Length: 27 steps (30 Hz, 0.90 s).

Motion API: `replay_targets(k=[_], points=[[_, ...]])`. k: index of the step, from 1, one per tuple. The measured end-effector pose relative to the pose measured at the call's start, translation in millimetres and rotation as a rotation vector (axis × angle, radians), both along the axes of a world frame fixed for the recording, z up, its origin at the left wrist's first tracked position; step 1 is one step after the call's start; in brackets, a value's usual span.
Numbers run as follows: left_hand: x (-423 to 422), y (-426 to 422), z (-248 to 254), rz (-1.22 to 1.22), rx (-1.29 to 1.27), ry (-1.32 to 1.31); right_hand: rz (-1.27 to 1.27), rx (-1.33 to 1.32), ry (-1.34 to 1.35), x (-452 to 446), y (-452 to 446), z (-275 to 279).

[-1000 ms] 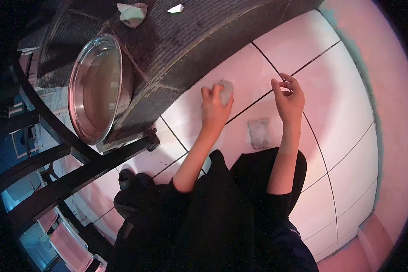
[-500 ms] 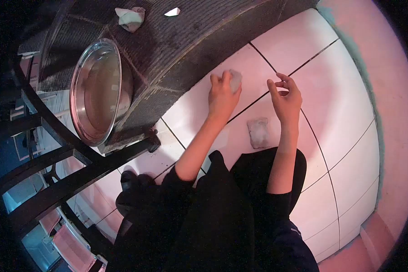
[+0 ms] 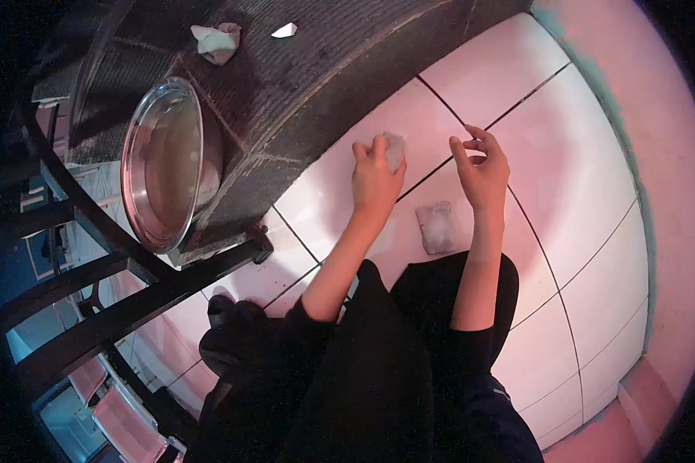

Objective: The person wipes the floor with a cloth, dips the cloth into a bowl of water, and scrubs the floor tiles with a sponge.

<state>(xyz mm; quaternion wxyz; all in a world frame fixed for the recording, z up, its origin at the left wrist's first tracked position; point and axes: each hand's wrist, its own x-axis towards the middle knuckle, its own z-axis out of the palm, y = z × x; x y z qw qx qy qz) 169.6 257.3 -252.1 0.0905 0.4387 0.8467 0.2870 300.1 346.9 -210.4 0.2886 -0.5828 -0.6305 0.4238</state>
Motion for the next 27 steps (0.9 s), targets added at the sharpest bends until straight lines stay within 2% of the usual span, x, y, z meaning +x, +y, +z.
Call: replay_targets(k=[3,5,8,9,10,12,13,15,16,18,22,23,25,27], points=[[-20,40,-2,-0.026,0.124,0.097,-0.016,0.023,0.004,2,2,-1],[-24,54,8,0.011,0.013,-0.023,-0.038,0.012,-0.001,7,5,0],[-11,31,-2,-0.044,0.076,0.104,-0.152,0.09,0.094,18,12,0],[-3,20,1,-0.05,0.08,0.105,-0.205,0.138,0.218,22,17,-6],[5,4,4,-0.038,0.025,0.037,-0.212,0.132,0.217,24,18,2],[9,-7,5,-0.025,-0.049,-0.032,-0.391,-0.135,0.802,30,20,21],[8,-7,4,-0.037,-0.03,-0.01,-0.396,-0.146,0.798,34,19,21],[2,1,2,-0.042,-0.009,0.014,-0.435,-0.304,1.184,50,24,19],[-2,10,1,-0.047,0.029,0.038,-0.433,-0.308,1.185,61,26,20],[-10,32,0,-0.051,0.074,0.063,-0.506,-0.309,1.398,94,33,22],[-8,43,-2,-0.014,0.073,0.05,-0.675,-0.027,1.529,180,47,-11],[-5,41,-1,-0.03,0.065,0.091,-0.666,-0.023,1.531,185,45,-14],[10,13,4,-0.042,0.016,0.053,-0.871,-0.022,1.587,191,44,-20],[17,-6,6,-0.056,-0.055,0.012,-0.798,-0.087,1.588,169,40,0]])
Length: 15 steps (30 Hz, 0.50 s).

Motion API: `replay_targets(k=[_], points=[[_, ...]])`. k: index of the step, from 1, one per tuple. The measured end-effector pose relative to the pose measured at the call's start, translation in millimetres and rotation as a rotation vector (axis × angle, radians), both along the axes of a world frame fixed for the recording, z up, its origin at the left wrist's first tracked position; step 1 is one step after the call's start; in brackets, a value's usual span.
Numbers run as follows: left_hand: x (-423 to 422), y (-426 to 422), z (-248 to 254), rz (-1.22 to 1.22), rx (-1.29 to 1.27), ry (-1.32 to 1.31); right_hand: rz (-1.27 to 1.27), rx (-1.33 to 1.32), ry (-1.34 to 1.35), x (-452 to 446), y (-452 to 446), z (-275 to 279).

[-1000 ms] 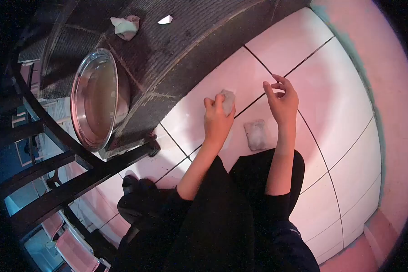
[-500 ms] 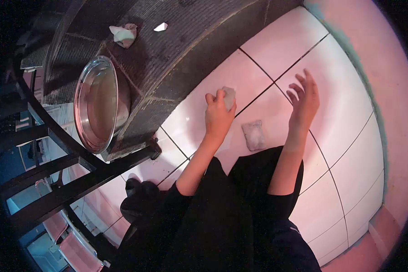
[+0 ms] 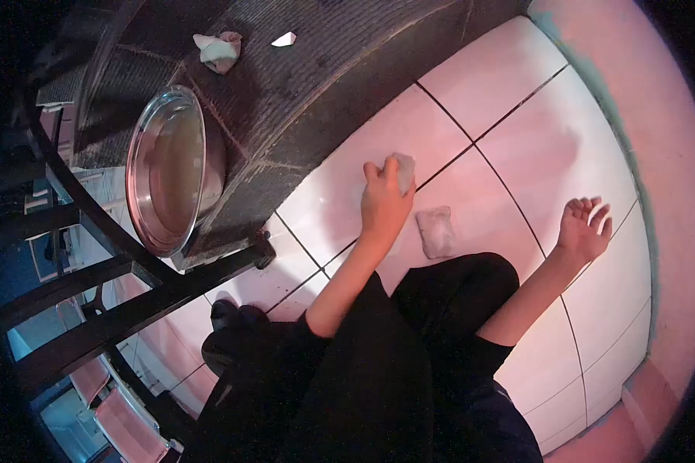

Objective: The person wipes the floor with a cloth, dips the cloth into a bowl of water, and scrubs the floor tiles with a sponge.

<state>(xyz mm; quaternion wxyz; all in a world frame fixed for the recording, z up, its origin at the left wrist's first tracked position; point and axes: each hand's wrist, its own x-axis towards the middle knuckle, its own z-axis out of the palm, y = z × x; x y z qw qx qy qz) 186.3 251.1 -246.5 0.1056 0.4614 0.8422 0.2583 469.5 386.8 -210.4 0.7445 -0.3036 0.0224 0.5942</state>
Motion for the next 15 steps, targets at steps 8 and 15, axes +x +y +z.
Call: replay_targets(k=[8,15], points=[[-37,79,-2,0.047,0.066,0.075,0.277,0.068,0.189,-29,-3,13],[-15,27,-6,0.017,0.017,0.073,0.265,0.065,0.196,-22,-2,8]])
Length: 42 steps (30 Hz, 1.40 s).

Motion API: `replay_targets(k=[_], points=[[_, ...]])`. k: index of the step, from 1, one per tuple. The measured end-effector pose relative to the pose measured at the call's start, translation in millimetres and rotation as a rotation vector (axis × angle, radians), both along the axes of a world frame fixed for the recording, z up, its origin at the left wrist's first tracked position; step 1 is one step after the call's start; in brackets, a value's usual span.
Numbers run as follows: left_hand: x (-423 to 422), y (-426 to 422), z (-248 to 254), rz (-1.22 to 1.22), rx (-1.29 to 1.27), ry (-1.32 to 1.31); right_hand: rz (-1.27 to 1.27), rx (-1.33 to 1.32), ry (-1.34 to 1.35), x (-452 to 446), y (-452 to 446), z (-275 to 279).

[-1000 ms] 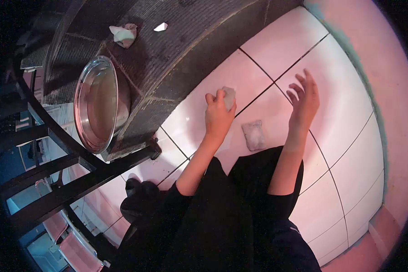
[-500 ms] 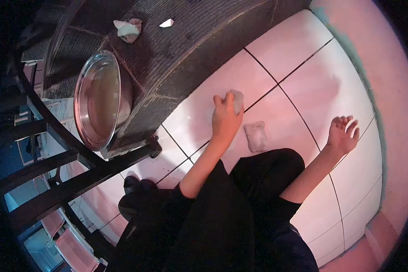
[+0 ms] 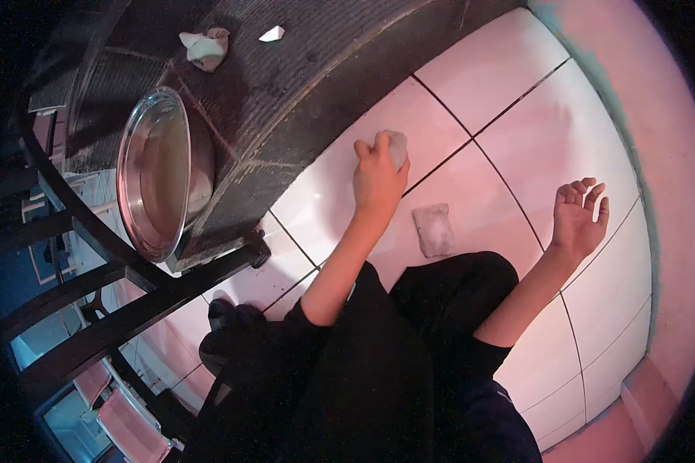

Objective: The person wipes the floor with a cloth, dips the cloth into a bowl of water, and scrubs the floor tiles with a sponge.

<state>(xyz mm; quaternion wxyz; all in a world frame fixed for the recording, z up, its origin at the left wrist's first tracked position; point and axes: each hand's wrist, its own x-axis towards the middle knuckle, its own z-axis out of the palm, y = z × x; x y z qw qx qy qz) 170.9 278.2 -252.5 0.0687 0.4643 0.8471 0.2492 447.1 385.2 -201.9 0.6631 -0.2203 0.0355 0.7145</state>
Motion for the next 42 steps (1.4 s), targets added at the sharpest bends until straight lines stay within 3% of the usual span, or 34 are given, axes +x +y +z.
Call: replay_targets(k=[8,16,18,20,23,29,36,38,42], points=[[-18,53,8,-0.014,0.015,0.023,0.084,0.022,0.043,-21,-1,5],[10,-11,1,-0.137,-0.052,-0.012,0.029,-0.027,0.008,-22,-4,6],[4,8,-2,-0.141,-0.045,0.004,0.041,-0.044,0.026,-27,-4,8],[-9,43,-5,-0.161,0.134,0.019,0.041,-0.051,0.017,-35,-2,11],[-8,79,8,-0.133,0.007,0.03,0.043,-0.076,-0.021,-38,-1,12],[31,12,6,-0.18,-0.01,-0.068,0.055,-0.001,0.0,-29,-1,4],[14,59,4,-0.206,0.005,0.063,0.079,-0.021,0.022,-38,-3,9],[16,77,10,-0.116,-0.062,0.061,0.075,-0.025,0.011,-37,-4,9],[39,24,11,-0.138,-0.069,-0.006,0.052,-0.04,-0.013,-33,-2,8]])
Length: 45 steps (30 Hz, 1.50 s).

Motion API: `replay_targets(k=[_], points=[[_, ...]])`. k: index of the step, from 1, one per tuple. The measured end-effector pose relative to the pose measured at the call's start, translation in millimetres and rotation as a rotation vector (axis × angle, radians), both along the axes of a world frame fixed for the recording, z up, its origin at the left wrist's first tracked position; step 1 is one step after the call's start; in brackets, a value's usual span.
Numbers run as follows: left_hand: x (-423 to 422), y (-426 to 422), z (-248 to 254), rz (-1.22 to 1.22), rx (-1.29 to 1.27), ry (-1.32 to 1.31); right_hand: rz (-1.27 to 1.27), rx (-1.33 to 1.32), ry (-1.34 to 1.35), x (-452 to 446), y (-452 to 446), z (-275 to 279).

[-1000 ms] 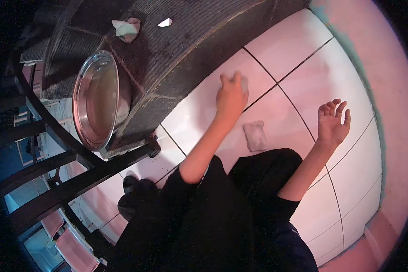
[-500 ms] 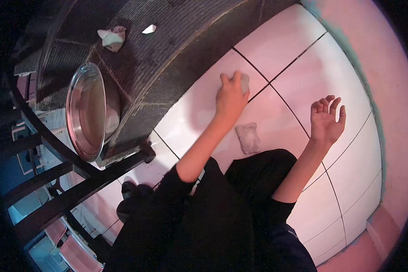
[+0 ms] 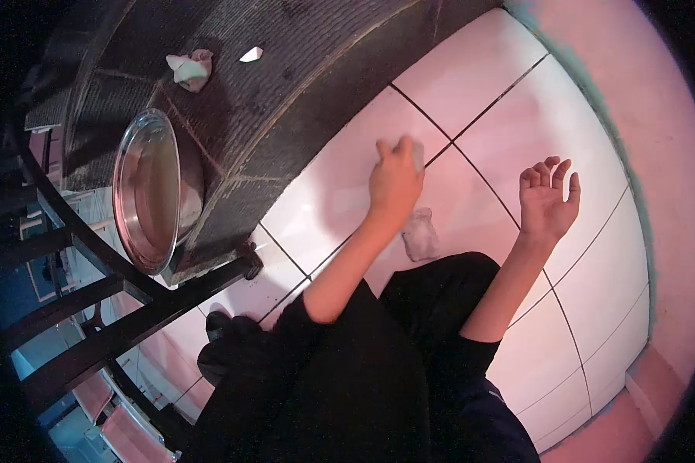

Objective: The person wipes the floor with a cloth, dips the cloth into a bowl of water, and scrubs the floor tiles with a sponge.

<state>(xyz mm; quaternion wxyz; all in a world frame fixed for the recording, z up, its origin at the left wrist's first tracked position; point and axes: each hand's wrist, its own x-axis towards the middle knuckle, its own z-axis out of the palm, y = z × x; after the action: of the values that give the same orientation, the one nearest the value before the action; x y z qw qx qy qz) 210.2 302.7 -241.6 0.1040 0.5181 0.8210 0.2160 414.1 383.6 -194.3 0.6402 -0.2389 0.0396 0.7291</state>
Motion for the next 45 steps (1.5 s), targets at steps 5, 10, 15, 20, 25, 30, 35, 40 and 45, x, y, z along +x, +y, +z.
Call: replay_targets(k=[5,10,15,20,25,30,35,40,45], points=[[-9,-19,-7,-0.046,0.007,0.014,0.034,0.004,0.043,-4,-1,2],[-36,59,-1,0.018,0.028,0.065,-0.022,-0.026,-0.021,-7,0,6],[-13,-1,1,-0.002,-0.026,0.025,0.004,-0.003,0.025,-3,2,2],[3,-86,-10,-0.024,0.067,0.033,0.028,0.008,0.03,-6,-3,1],[-33,-14,-13,0.003,0.052,0.093,0.048,0.016,0.037,-9,-4,3],[-57,54,-13,-0.048,0.123,0.105,0.022,-0.009,-0.009,-16,-1,5],[-52,7,-18,-0.084,0.14,0.108,0.061,0.001,0.001,-14,2,4],[-41,-48,-18,-0.068,0.12,0.058,0.029,0.019,0.01,-11,-3,1],[-58,13,-17,-0.061,0.159,0.146,0.062,0.001,0.023,-20,-4,8]])
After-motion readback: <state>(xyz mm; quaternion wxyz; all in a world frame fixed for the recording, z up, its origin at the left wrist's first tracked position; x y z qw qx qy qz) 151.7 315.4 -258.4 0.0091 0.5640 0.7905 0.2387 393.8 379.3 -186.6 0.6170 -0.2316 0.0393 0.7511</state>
